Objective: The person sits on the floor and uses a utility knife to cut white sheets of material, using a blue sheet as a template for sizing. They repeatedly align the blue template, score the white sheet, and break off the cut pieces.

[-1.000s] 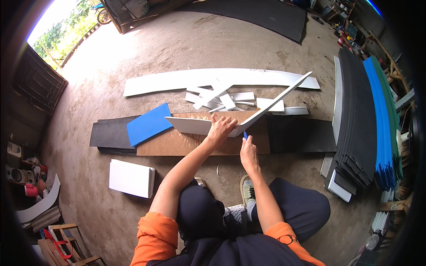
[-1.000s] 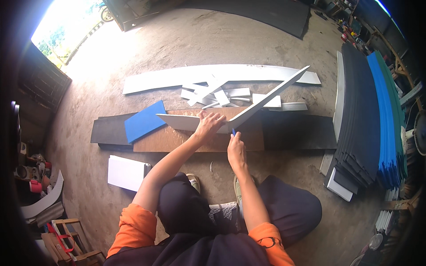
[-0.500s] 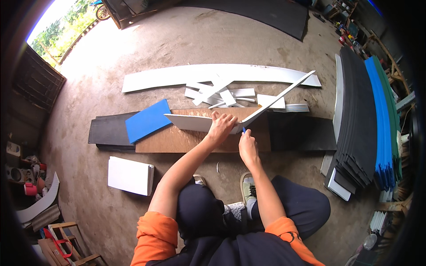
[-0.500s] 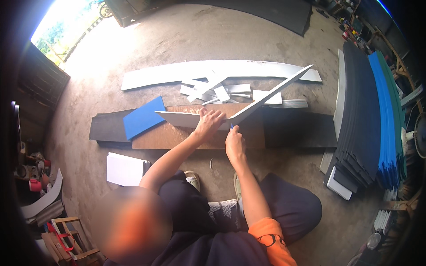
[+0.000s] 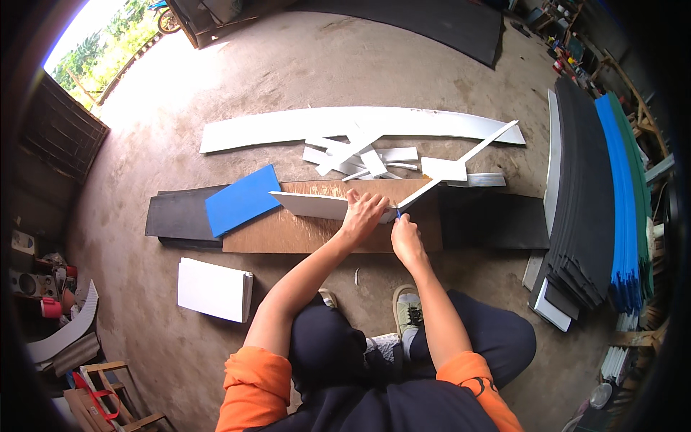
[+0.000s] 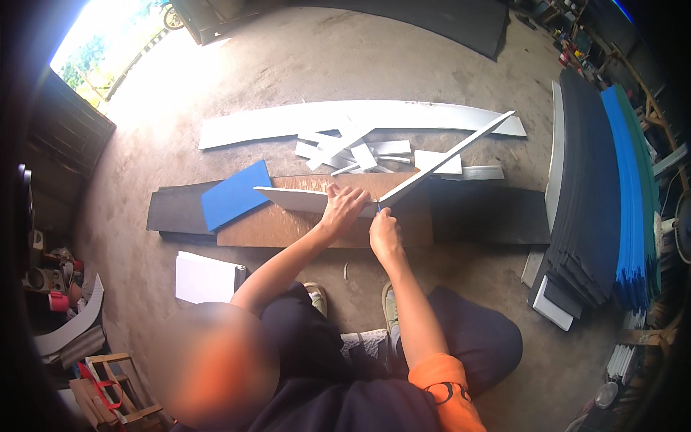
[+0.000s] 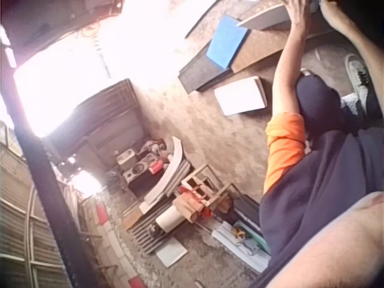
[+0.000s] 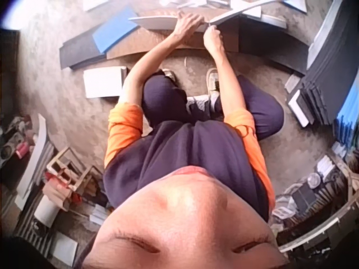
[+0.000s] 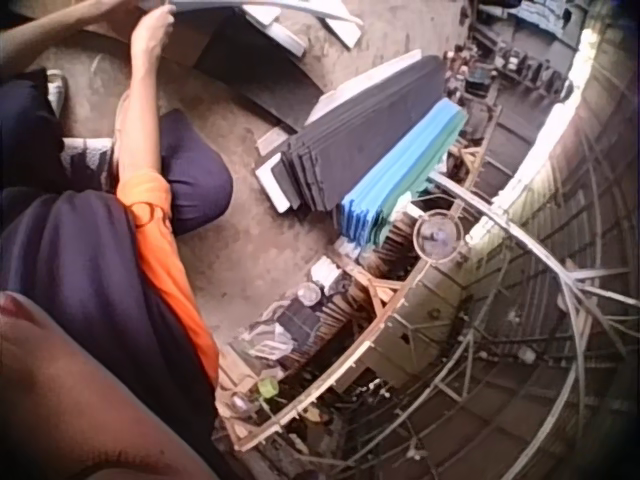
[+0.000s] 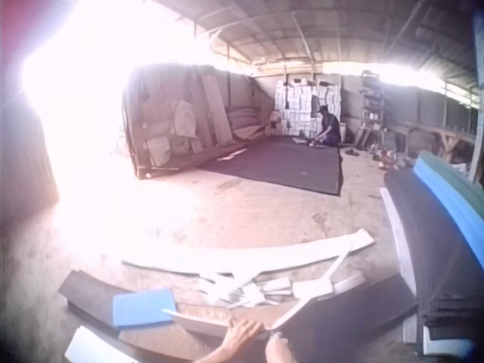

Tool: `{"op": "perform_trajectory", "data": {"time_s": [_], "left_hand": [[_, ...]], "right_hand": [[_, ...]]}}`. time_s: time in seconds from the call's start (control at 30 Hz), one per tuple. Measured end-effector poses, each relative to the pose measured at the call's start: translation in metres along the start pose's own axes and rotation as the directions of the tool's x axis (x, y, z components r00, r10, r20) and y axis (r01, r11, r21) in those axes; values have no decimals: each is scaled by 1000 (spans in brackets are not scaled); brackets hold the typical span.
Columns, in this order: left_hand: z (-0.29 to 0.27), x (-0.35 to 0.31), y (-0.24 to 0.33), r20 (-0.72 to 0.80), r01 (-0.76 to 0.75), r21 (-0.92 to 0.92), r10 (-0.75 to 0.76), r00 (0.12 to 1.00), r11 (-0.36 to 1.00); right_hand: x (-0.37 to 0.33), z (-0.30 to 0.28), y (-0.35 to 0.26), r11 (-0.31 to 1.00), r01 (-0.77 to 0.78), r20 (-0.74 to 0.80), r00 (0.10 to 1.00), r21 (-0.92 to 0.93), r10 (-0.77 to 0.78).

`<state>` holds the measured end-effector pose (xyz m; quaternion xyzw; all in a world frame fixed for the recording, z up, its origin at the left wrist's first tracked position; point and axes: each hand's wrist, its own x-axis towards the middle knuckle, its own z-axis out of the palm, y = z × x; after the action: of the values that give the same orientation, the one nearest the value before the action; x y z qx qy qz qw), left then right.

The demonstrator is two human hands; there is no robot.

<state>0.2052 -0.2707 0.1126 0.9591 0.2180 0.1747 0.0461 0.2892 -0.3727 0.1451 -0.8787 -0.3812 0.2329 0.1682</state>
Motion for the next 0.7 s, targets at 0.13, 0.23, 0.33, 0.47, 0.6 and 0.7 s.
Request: {"op": "perform_trajectory", "data": {"time_s": [0.13,0.23,0.33,0.47,0.6,0.7], "left_hand": [[2,-2,-1,-22,-14,-2,14,1000,1000],[5,-3,-5,-47,-22,-21,21,999,1000],[5,-1,-2,-73,-58,-44,55,996,997],[3,1,-2,-45,-25,-35,23,999,999],[-1,1,-2,35,-27,-17,27,999,999],[-1,1,-6,30,-35,-21,36,999,999]], "right_hand": [[-8,9,6,996,-50,-32,998,75,53],[-4,9,-1,998,-58,20,998,24,57],[6,10,2,997,-74,8,997,24,74],[10,10,4,997,-45,1,999,56,45],[1,15,13,994,-51,2,999,101,51],[-2,9,4,992,-59,28,998,113,56]]}}
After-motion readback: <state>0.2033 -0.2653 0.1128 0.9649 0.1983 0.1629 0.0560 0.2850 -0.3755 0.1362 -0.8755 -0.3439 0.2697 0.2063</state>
